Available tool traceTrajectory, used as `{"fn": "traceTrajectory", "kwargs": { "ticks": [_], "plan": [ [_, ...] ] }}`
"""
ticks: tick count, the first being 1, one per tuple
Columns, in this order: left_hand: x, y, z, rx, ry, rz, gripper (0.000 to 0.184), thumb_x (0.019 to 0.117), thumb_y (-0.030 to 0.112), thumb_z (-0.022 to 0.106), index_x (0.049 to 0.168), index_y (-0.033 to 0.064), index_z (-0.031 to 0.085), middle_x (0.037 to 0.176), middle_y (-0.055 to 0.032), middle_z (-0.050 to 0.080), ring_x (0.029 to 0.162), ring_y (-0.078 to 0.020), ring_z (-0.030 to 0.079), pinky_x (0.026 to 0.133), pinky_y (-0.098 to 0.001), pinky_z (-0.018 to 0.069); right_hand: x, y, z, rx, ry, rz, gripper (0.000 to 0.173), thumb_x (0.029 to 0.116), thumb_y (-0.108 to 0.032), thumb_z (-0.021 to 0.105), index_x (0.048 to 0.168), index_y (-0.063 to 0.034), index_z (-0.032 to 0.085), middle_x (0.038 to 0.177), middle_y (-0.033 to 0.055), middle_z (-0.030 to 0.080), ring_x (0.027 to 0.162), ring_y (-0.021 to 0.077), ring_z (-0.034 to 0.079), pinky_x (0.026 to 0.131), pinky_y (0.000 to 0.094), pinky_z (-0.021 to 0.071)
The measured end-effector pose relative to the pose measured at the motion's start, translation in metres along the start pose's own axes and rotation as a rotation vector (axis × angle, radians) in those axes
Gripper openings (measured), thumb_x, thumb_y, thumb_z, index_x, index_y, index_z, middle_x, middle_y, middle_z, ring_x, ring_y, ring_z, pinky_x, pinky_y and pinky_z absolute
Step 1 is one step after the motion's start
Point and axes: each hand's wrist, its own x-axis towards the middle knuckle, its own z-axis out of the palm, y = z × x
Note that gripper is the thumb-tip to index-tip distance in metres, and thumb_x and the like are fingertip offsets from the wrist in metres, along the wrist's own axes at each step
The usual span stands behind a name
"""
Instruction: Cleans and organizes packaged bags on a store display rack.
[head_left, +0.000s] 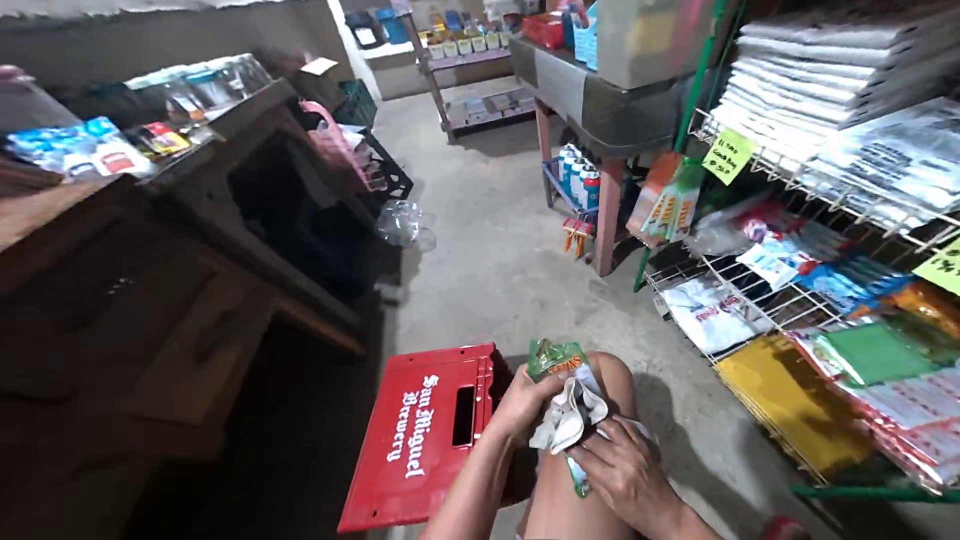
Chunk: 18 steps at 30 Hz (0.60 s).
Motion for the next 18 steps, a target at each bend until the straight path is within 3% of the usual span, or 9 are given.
{"fn": "traceTrajectory", "kwargs": {
  "ticks": [4,7,9,11,14,15,16,17,18],
  "plan": [
    [0.009,0.008,0.01,-0.174,0.131,-0.066,0.029,0.1104,0.01,0.029,0.112,0.0069,0.058,0.086,0.0009,0.072,0.078,-0.0061,0.07,0.074,-0.0245,0.0594,0.0,0.002,-0.002,-0.005,-0.019,-0.024,0.021,0.0993,-0.024,0.056,0.1,-0.0258,0.077,0.103,-0.0066,0.076,0.107,0.0171,0.066,0.096,0.0339,0.0491],
    [0.019,-0.007,-0.004,-0.43,-0.146,-0.007,0.052,0.1123,0.026,0.017,0.132,0.0042,0.06,0.116,-0.011,0.073,0.103,-0.0199,0.072,0.092,-0.0366,0.0589,-0.004,0.01,-0.011,0.076,-0.062,-0.033,0.018,0.0983,-0.022,0.06,0.102,-0.0247,0.077,0.102,-0.0059,0.075,0.106,0.0171,0.065,0.095,0.031,0.0506],
    [0.026,-0.017,-0.011,-0.597,-0.37,0.037,0.052,0.1109,0.039,0.027,0.138,0.0085,0.06,0.132,-0.0151,0.067,0.118,-0.0276,0.067,0.1,-0.0415,0.0551,-0.001,0.013,-0.021,0.187,-0.034,0.03,0.016,0.0953,-0.021,0.062,0.099,-0.0215,0.078,0.099,-0.003,0.075,0.105,0.0166,0.065,0.094,0.0275,0.0509],
    [0.03,-0.019,-0.009,-0.69,-0.495,0.059,0.051,0.1066,0.046,0.043,0.141,0.0125,0.06,0.139,-0.0155,0.063,0.125,-0.0297,0.063,0.104,-0.0433,0.0521,0.014,0.008,-0.031,0.254,0.109,0.133,0.016,0.0954,-0.018,0.062,0.101,-0.0185,0.077,0.109,-0.0007,0.073,0.114,0.0134,0.061,0.102,0.0221,0.0463],
    [0.025,-0.016,0.006,-0.671,-0.554,0.099,0.057,0.1064,0.052,0.04,0.148,0.0154,0.053,0.143,-0.0103,0.06,0.129,-0.0238,0.06,0.107,-0.0401,0.0494,0.053,-0.01,-0.035,0.196,0.224,0.102,0.019,0.1039,-0.021,0.056,0.116,-0.0191,0.071,0.129,0.0005,0.065,0.127,0.0132,0.055,0.111,0.0237,0.041],
    [0.018,-0.014,0.014,-0.68,-0.534,0.088,0.057,0.1086,0.05,0.03,0.148,0.0147,0.052,0.144,-0.0095,0.06,0.131,-0.0221,0.059,0.109,-0.038,0.0482,0.062,-0.012,-0.029,0.151,0.184,0.061,0.023,0.105,-0.024,0.055,0.121,-0.0208,0.07,0.131,0.0015,0.067,0.127,0.0163,0.057,0.112,0.0289,0.0416],
    [0.007,-0.006,0.024,-0.729,-0.466,0.041,0.055,0.1091,0.047,0.024,0.136,0.0162,0.061,0.134,-0.0072,0.067,0.122,-0.0175,0.064,0.103,-0.0334,0.0519,0.069,-0.01,-0.02,0.078,0.124,0.016,0.028,0.1056,-0.027,0.051,0.126,-0.0245,0.069,0.13,0.0003,0.068,0.127,0.0196,0.058,0.113,0.0364,0.0415],
    [-0.005,0.006,0.035,-0.8,-0.36,-0.021,0.049,0.1071,0.048,0.034,0.11,0.0197,0.074,0.109,-0.0028,0.077,0.1,-0.011,0.073,0.087,-0.0267,0.0584,0.076,-0.003,-0.013,0.028,0.073,-0.011,0.03,0.106,-0.03,0.047,0.129,-0.028,0.066,0.13,-0.0015,0.069,0.127,0.0219,0.058,0.11,0.0411,0.0409],
    [-0.009,0.01,0.037,-0.854,-0.383,-0.023,0.042,0.1042,0.047,0.044,0.097,0.0218,0.076,0.097,0.0004,0.078,0.089,-0.0073,0.074,0.081,-0.0234,0.0593,0.082,0.006,-0.009,0.013,0.052,-0.009,0.031,0.1062,-0.03,0.046,0.13,-0.0294,0.067,0.129,-0.0019,0.069,0.127,0.0238,0.059,0.108,0.044,0.0439]
  ]
}}
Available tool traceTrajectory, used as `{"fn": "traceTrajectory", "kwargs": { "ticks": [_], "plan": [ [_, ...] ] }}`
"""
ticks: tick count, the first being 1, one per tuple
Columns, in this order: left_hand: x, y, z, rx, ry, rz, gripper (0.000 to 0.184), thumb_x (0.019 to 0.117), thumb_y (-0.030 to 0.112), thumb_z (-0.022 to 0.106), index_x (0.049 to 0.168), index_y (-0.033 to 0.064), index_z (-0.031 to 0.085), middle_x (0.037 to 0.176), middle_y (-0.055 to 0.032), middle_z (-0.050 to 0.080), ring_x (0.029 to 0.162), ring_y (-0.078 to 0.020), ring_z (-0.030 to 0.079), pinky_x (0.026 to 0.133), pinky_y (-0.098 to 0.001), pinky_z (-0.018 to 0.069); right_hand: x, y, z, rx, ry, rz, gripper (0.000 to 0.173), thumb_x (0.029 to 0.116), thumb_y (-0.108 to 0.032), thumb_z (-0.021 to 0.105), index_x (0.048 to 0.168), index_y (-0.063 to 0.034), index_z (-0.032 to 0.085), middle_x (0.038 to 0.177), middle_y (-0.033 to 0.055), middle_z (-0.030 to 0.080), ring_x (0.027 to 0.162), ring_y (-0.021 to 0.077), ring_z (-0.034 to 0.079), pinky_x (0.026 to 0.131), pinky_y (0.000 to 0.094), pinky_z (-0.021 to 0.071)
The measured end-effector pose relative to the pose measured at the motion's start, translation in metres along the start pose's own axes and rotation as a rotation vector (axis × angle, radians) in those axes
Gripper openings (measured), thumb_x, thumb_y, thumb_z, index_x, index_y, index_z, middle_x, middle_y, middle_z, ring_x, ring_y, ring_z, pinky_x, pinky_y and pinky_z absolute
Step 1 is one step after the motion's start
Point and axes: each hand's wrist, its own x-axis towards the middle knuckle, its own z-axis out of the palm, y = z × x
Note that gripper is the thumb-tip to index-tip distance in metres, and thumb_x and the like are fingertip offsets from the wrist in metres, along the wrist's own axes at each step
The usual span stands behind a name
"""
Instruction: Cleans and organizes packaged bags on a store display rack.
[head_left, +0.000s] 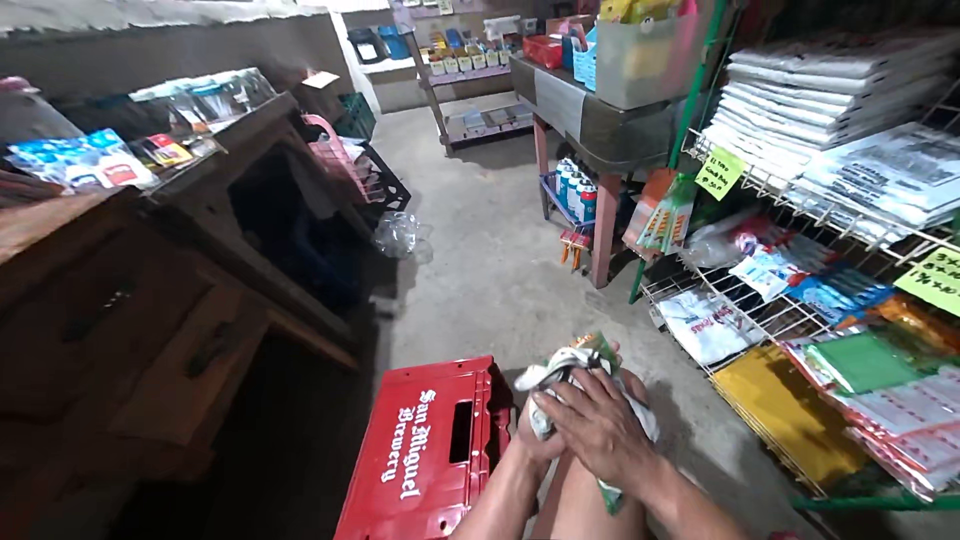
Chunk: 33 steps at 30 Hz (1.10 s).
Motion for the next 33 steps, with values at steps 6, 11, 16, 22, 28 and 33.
{"fn": "traceTrajectory", "kwargs": {
  "ticks": [6,11,16,22,28,33],
  "plan": [
    [0.013,0.001,-0.036,0.006,-0.152,-0.08,0.051,0.104,0.051,0.048,0.129,0.0099,0.065,0.125,-0.0117,0.07,0.117,-0.022,0.067,0.101,-0.0397,0.0548,0.036,0.069,-0.036,0.203,0.098,0.453,0.033,0.0954,-0.002,0.055,0.124,0.0016,0.071,0.135,0.0211,0.064,0.125,0.0356,0.062,0.107,0.0485,0.0494],
    [0.016,0.005,-0.035,0.01,0.115,0.012,0.057,0.1108,0.041,0.019,0.112,0.0113,0.068,0.104,-0.0088,0.075,0.097,-0.0181,0.073,0.086,-0.0354,0.061,0.024,0.016,-0.035,0.162,-0.033,0.294,0.037,0.092,-0.009,0.058,0.126,-0.0036,0.072,0.133,0.0125,0.068,0.123,0.0314,0.064,0.105,0.0474,0.0511],
    [0.028,0.003,-0.023,0.084,0.474,0.074,0.058,0.112,0.041,0.015,0.108,0.0077,0.063,0.087,-0.0069,0.073,0.079,-0.0142,0.073,0.071,-0.0303,0.0616,-0.059,-0.01,0.01,-0.057,-0.046,0.122,0.03,0.098,-0.018,0.054,0.121,-0.0193,0.073,0.125,-0.0006,0.072,0.127,0.0239,0.061,0.106,0.0421,0.0473],
    [0.045,0.001,0.012,0.325,0.334,-0.023,0.048,0.1136,0.031,0.018,0.114,0.0032,0.058,0.093,-0.0094,0.073,0.085,-0.017,0.073,0.077,-0.0331,0.0625,-0.153,0.001,-0.033,0.098,-0.018,0.353,0.02,0.0951,-0.015,0.059,0.1,-0.0162,0.079,0.103,0.0036,0.075,0.105,0.0182,0.066,0.099,0.0307,0.0494],
    [0.082,0.002,0.047,0.725,-0.637,0.061,0.031,0.1049,0.043,0.052,0.101,0.0189,0.072,0.111,0.0031,0.075,0.114,-0.0116,0.068,0.105,-0.0368,0.0513,-0.155,0.056,-0.091,0.247,0.408,0.905,0.034,0.0879,-0.002,0.051,0.113,0.0158,0.064,0.125,0.0223,0.068,0.119,0.0113,0.064,0.102,0.0247,0.0506],
    [0.05,0.066,0.014,1.426,-0.744,0.131,0.039,0.1068,0.033,0.047,0.094,0.0064,0.072,0.136,-0.008,0.061,0.146,-0.0193,0.038,0.124,-0.0403,0.0256,-0.13,0.07,-0.115,0.291,0.501,0.865,0.036,0.0863,-0.002,0.048,0.115,0.0134,0.064,0.125,0.015,0.068,0.118,0.0027,0.062,0.102,0.0194,0.049]
  ]
}}
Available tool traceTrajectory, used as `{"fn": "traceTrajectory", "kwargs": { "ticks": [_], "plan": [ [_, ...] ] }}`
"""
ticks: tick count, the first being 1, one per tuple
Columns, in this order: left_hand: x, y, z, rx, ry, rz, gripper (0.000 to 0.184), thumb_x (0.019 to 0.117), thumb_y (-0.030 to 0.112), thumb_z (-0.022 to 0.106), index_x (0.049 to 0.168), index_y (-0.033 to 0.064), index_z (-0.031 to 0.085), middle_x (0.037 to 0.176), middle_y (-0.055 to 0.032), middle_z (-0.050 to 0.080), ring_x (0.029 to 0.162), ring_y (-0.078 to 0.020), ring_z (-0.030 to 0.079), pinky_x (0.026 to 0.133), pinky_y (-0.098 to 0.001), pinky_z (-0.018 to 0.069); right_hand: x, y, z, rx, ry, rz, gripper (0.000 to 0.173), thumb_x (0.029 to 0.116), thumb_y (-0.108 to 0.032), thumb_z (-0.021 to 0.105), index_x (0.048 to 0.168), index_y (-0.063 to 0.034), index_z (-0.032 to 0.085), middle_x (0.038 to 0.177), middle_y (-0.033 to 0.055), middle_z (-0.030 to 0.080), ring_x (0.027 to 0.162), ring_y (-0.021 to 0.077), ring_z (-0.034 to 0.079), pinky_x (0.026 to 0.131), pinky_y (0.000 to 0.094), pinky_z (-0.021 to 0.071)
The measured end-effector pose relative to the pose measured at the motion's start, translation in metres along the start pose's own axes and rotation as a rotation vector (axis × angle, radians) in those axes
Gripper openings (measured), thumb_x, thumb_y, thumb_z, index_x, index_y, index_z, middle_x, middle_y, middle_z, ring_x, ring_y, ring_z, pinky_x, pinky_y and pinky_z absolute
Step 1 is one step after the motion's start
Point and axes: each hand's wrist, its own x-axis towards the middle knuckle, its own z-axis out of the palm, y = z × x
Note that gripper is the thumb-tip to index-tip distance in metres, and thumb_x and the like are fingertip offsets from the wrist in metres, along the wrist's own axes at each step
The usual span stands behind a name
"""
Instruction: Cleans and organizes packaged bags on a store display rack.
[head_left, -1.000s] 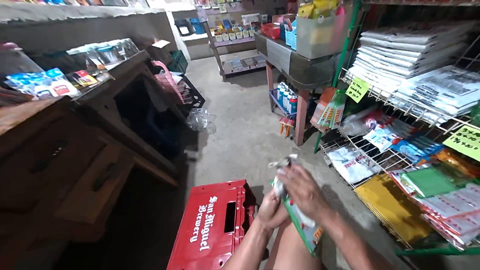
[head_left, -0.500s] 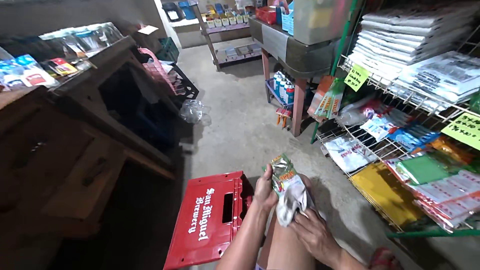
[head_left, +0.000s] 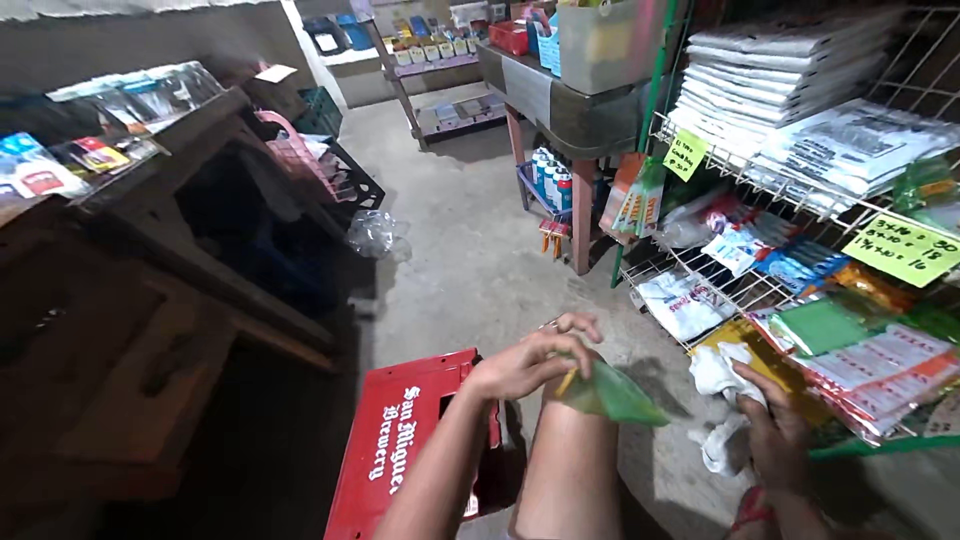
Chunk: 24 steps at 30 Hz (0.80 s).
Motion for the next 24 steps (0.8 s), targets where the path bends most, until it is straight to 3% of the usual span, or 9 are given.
{"fn": "traceTrajectory", "kwargs": {
  "ticks": [4,7,10,12,15,16,19,21,24],
  "plan": [
    [-0.07,-0.015,0.001,0.005,0.077,-0.254,0.04,0.1071,0.031,0.045,0.096,0.003,0.071,0.153,-0.0114,0.047,0.149,-0.0161,0.033,0.123,-0.0357,0.028,0.002,-0.035,0.036,0.014,-0.193,-0.248,0.026,0.0982,-0.018,0.052,0.114,-0.0061,0.069,0.129,0.0046,0.069,0.128,0.0071,0.058,0.109,0.0258,0.0471],
    [-0.102,-0.031,0.013,-0.128,0.235,-0.343,0.035,0.1067,0.029,0.046,0.103,0.0057,0.072,0.155,-0.011,0.046,0.15,-0.0195,0.033,0.124,-0.0401,0.0281,-0.027,-0.046,0.09,-0.1,-0.419,-0.449,0.03,0.1006,-0.02,0.049,0.117,-0.0134,0.073,0.131,0.006,0.068,0.131,0.0173,0.057,0.112,0.034,0.045],
    [-0.117,-0.043,0.033,-0.488,0.473,-0.421,0.025,0.1039,0.034,0.051,0.106,0.0178,0.07,0.147,-0.0021,0.057,0.136,-0.0148,0.052,0.11,-0.0365,0.0451,-0.055,-0.018,0.125,-0.284,-0.539,-0.623,0.035,0.1051,-0.03,0.042,0.128,-0.0251,0.068,0.139,0.0022,0.064,0.14,0.0258,0.048,0.116,0.0449,0.0364],
    [-0.117,-0.041,0.046,-0.742,0.67,-0.472,0.045,0.102,0.056,0.047,0.125,0.0207,0.065,0.131,-0.0008,0.069,0.112,-0.0142,0.069,0.09,-0.0324,0.0584,-0.056,-0.013,0.13,-0.285,-0.548,-0.639,0.038,0.1064,-0.033,0.038,0.13,-0.0255,0.067,0.14,0.0021,0.064,0.143,0.0257,0.046,0.119,0.0435,0.0329],
    [-0.116,-0.031,0.053,-0.941,0.822,-0.597,0.084,0.0944,0.079,0.03,0.144,0.0132,0.048,0.118,-0.0059,0.073,0.102,-0.0198,0.073,0.082,-0.0371,0.0615,-0.058,-0.015,0.132,-0.29,-0.548,-0.656,0.038,0.1062,-0.031,0.038,0.131,-0.0244,0.066,0.14,0.0021,0.063,0.143,0.0248,0.045,0.119,0.0417,0.0319],
    [-0.112,-0.025,0.055,-0.908,0.85,-0.661,0.078,0.0984,0.073,0.028,0.138,0.0103,0.052,0.112,-0.0047,0.074,0.097,-0.0171,0.073,0.08,-0.0346,0.0616,-0.058,-0.016,0.133,-0.292,-0.544,-0.669,0.038,0.1061,-0.031,0.039,0.131,-0.024,0.066,0.139,0.0023,0.064,0.143,0.0252,0.045,0.119,0.0421,0.0321],
    [-0.099,-0.013,0.061,-0.744,0.856,-0.781,0.036,0.1093,0.024,0.032,0.114,0.0057,0.062,0.094,-0.0023,0.074,0.083,-0.0112,0.072,0.076,-0.0305,0.0612,-0.054,-0.016,0.133,-0.281,-0.556,-0.683,0.036,0.1055,-0.028,0.041,0.128,-0.0238,0.068,0.138,0.002,0.065,0.142,0.0253,0.047,0.118,0.0429,0.0331],
    [-0.096,-0.016,0.066,-0.685,0.881,-0.729,0.037,0.1091,0.016,0.029,0.105,0.0061,0.064,0.089,-0.0014,0.075,0.081,-0.0101,0.072,0.077,-0.0302,0.0613,-0.046,-0.008,0.126,-0.249,-0.544,-0.629,0.032,0.1041,-0.023,0.046,0.124,-0.0204,0.071,0.133,0.0047,0.068,0.137,0.0264,0.052,0.115,0.0416,0.0393],
    [-0.091,-0.011,0.075,-0.703,0.946,-0.659,0.04,0.1096,0.017,0.025,0.112,0.0045,0.062,0.094,-0.0029,0.075,0.084,-0.011,0.073,0.079,-0.0306,0.0613,-0.018,0.006,0.111,-0.256,-0.373,-0.392,0.034,0.0895,-0.002,0.053,0.115,0.001,0.075,0.125,0.0208,0.07,0.115,0.0372,0.066,0.099,0.0489,0.0528]
  ]
}}
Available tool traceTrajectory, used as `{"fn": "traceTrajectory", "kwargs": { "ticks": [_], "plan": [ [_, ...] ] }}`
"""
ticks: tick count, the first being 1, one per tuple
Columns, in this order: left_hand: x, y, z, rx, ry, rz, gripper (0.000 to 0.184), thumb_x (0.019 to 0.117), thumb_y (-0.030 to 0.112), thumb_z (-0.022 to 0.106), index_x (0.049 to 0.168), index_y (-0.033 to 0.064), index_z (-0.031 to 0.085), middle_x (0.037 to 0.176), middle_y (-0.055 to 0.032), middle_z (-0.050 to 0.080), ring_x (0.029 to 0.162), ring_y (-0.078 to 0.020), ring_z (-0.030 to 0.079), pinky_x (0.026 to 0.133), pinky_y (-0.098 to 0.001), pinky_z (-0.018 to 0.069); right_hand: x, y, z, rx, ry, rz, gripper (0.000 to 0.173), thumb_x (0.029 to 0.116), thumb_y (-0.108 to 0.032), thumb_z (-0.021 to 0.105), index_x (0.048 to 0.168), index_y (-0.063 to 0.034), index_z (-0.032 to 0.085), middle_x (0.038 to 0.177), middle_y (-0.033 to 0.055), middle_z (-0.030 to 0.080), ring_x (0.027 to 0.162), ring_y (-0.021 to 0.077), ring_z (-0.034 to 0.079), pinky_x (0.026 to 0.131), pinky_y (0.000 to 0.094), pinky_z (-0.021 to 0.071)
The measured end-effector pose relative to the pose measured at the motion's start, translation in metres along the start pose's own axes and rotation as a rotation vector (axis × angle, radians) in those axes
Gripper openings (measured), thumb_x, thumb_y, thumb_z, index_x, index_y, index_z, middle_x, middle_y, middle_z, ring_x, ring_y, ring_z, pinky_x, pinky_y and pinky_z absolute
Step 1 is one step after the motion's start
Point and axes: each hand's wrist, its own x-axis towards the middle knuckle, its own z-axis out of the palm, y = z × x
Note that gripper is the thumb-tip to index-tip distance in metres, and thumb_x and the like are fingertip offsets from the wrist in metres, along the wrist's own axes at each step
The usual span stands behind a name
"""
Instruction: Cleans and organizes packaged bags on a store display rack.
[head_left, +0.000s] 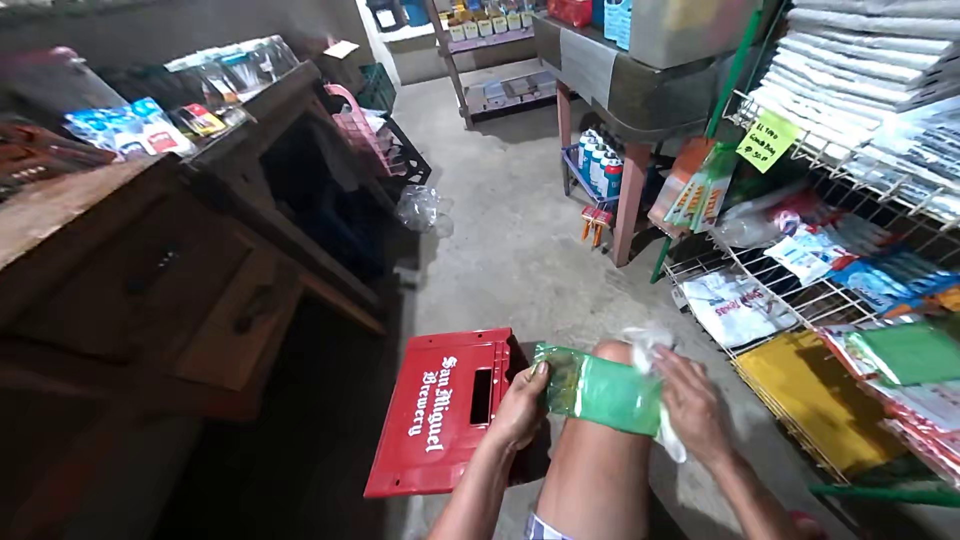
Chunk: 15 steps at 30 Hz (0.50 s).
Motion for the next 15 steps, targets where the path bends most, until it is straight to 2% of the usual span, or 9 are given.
{"fn": "traceTrajectory", "kwargs": {
  "ticks": [1,2,4,5,7,9,11,13,15],
  "plan": [
    [-0.002,0.002,0.004,-0.028,0.017,-0.004,0.04,0.1099,0.017,0.023,0.116,0.004,0.06,0.096,-0.0034,0.075,0.086,-0.0114,0.072,0.079,-0.0306,0.0611,0.009,0.003,-0.009,0.009,0.05,0.08,0.036,0.087,0.0,0.052,0.115,0.0043,0.074,0.125,0.023,0.069,0.114,0.0375,0.067,0.099,0.0481,0.0533],
    [-0.003,0.005,0.008,-0.061,0.024,-0.012,0.041,0.11,0.018,0.021,0.12,0.0038,0.058,0.098,-0.004,0.074,0.088,-0.012,0.072,0.081,-0.0311,0.0609,0.021,-0.002,-0.019,0.02,0.106,0.097,0.037,0.0867,-0.001,0.051,0.115,0.0041,0.074,0.125,0.0223,0.069,0.115,0.0333,0.068,0.1,0.042,0.0533],
    [-0.007,0.007,0.016,-0.14,0.033,-0.052,0.041,0.1114,0.019,0.02,0.124,0.0043,0.056,0.102,-0.0049,0.074,0.092,-0.0132,0.072,0.084,-0.0319,0.0607,0.045,-0.037,-0.033,0.074,0.138,-0.018,0.032,0.0921,-0.007,0.05,0.112,0.0004,0.075,0.122,0.0189,0.071,0.115,0.0248,0.067,0.102,0.0317,0.0509],
    [-0.01,0.008,0.02,-0.174,0.037,-0.075,0.041,0.112,0.019,0.02,0.124,0.005,0.056,0.102,-0.0049,0.074,0.092,-0.0133,0.073,0.083,-0.0315,0.061,0.051,-0.061,-0.033,0.093,0.096,-0.095,0.031,0.0962,-0.012,0.049,0.111,-0.0032,0.075,0.122,0.0163,0.071,0.116,0.0232,0.066,0.103,0.0308,0.0496],
    [-0.013,0.006,0.023,-0.281,0.033,-0.078,0.037,0.1114,0.019,0.025,0.116,0.0074,0.06,0.098,-0.005,0.075,0.09,-0.0137,0.073,0.081,-0.0314,0.0616,0.053,-0.1,-0.01,0.074,-0.028,-0.238,0.03,0.0959,-0.012,0.052,0.112,-0.0092,0.077,0.124,0.0122,0.072,0.119,0.0264,0.066,0.102,0.0388,0.0517],
    [-0.013,-0.001,0.019,-0.474,-0.049,-0.049,0.029,0.1065,0.023,0.04,0.106,0.0126,0.067,0.097,-0.0062,0.075,0.089,-0.0153,0.073,0.079,-0.0334,0.062,0.036,-0.111,0.029,-0.039,-0.15,-0.358,0.031,0.0934,-0.011,0.058,0.121,-0.0117,0.074,0.128,0.0098,0.071,0.124,0.03,0.064,0.1,0.0464,0.0538],
    [-0.01,-0.004,0.015,-0.605,-0.113,-0.08,0.028,0.1048,0.024,0.045,0.103,0.0129,0.07,0.098,-0.0085,0.075,0.09,-0.0172,0.074,0.081,-0.035,0.0625,0.019,-0.102,0.048,-0.163,-0.211,-0.411,0.04,0.0927,-0.012,0.06,0.132,-0.0129,0.067,0.136,0.0063,0.066,0.129,0.0275,0.06,0.101,0.0454,0.0512],
    [-0.008,-0.001,0.015,-0.625,-0.07,-0.148,0.036,0.1069,0.02,0.033,0.101,0.0098,0.067,0.095,-0.0098,0.075,0.087,-0.0179,0.074,0.079,-0.0345,0.0626,0.01,-0.084,0.043,-0.17,-0.188,-0.397,0.034,0.0939,-0.012,0.057,0.125,-0.0167,0.071,0.135,0.0014,0.067,0.128,0.0238,0.06,0.101,0.0425,0.05],
    [-0.007,0.003,0.009,-0.554,-0.054,-0.193,0.044,0.1108,0.025,0.025,0.11,0.008,0.065,0.1,-0.0107,0.075,0.092,-0.0196,0.074,0.084,-0.0363,0.0622,-0.008,-0.065,0.033,-0.115,-0.097,-0.304,0.03,0.096,-0.013,0.054,0.116,-0.0179,0.076,0.125,0.0014,0.072,0.124,0.0243,0.062,0.103,0.043,0.0483]
  ]
}}
